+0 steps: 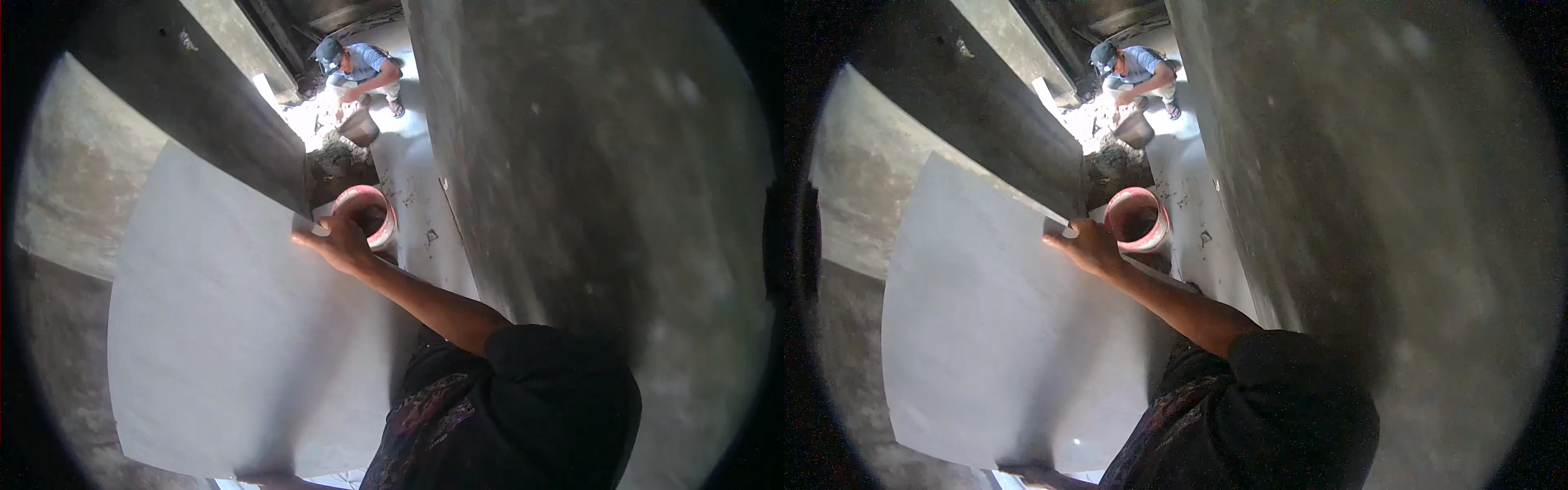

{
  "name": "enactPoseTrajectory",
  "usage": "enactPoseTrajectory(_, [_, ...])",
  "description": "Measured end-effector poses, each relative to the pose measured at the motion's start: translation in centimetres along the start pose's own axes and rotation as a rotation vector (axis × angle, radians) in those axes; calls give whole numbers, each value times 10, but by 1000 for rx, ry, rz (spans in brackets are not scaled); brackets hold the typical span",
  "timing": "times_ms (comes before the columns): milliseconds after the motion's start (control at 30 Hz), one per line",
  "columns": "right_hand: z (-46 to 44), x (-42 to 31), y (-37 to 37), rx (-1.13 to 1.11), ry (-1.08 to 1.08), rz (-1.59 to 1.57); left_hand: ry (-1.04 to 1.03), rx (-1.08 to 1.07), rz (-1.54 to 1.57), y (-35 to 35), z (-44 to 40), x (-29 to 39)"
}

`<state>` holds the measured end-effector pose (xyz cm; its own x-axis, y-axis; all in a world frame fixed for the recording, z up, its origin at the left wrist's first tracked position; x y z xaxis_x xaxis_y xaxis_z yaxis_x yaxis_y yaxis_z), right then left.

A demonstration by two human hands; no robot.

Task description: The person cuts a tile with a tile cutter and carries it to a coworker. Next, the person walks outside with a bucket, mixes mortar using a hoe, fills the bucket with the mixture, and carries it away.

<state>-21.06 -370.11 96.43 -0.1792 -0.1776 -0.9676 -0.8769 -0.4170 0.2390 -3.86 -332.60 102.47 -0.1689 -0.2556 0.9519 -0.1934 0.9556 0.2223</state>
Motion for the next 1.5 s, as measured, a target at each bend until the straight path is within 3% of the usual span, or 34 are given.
enactPoseTrajectory(100, [-73,11,2,58,86,-161,-3,-20,7,-76,-21,5])
enactPoseTrajectory(200, [-159,20,8,43,-82,-87,44,-55,-19,-148,-44,17])
enactPoseTrajectory(267, [-213,20,16,53,-7,-98,72,-68,-2,-189,-55,26])
enactPoseTrajectory(467, [-296,72,39,196,-57,-47,120,-132,-1,-280,-79,24])
enactPoseTrajectory(600, [-380,145,24,134,-186,-117,156,-182,-61,-339,-100,49])
enactPoseTrajectory(733, [-468,201,8,110,-295,-95,40,-278,-178,-411,-108,94])
enactPoseTrajectory(833, [-541,242,-14,130,-265,-343,-107,-371,-355,-472,-97,140])
enactPoseTrajectory(933, [-606,260,-23,130,-372,-560,-175,-364,-359,-578,-87,203])
enactPoseTrajectory(1000, [-639,288,-32,120,-548,-523,-199,-440,-807,-637,-96,226])
enactPoseTrajectory(1033, [-653,307,-36,110,-562,-537,-229,-476,-648,-674,-102,235])
enactPoseTrajectory(1100, [-675,344,-42,-28,-755,-507,-244,-498,-732,-750,-106,257])
enactPoseTrajectory(1167, [-693,353,-37,-5,-810,-417,-242,-538,-803,-823,-106,271])
enactPoseTrajectory(1200, [-697,360,-32,27,-851,-329,-128,-577,-857,-859,-107,276])
enactPoseTrajectory(1267, [-695,397,-33,-5,-882,-303,-8,-630,-924,-905,-114,266])
enactPoseTrajectory(1333, [-706,415,-33,-38,-876,-284,-200,-705,-832,-945,-134,232])
enactPoseTrajectory(1400, [-713,424,-29,-5,-981,-52,-228,-778,-872,-982,-143,209])
enactPoseTrajectory(1500, [-723,456,-31,-67,-1017,-64,-219,-873,-950,-1031,-142,194])
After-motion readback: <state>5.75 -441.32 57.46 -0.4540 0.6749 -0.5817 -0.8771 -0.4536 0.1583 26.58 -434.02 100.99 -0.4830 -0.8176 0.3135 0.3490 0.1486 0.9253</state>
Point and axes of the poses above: each hand's wrist, its own z-axis away from the middle knuckle, its own y-axis out of the back of the hand, x = y × z, the point moved 1 cm from there along -z, towards the middle knuckle, and after that the axes turned 3 degrees about y, right-handed, at the moved point
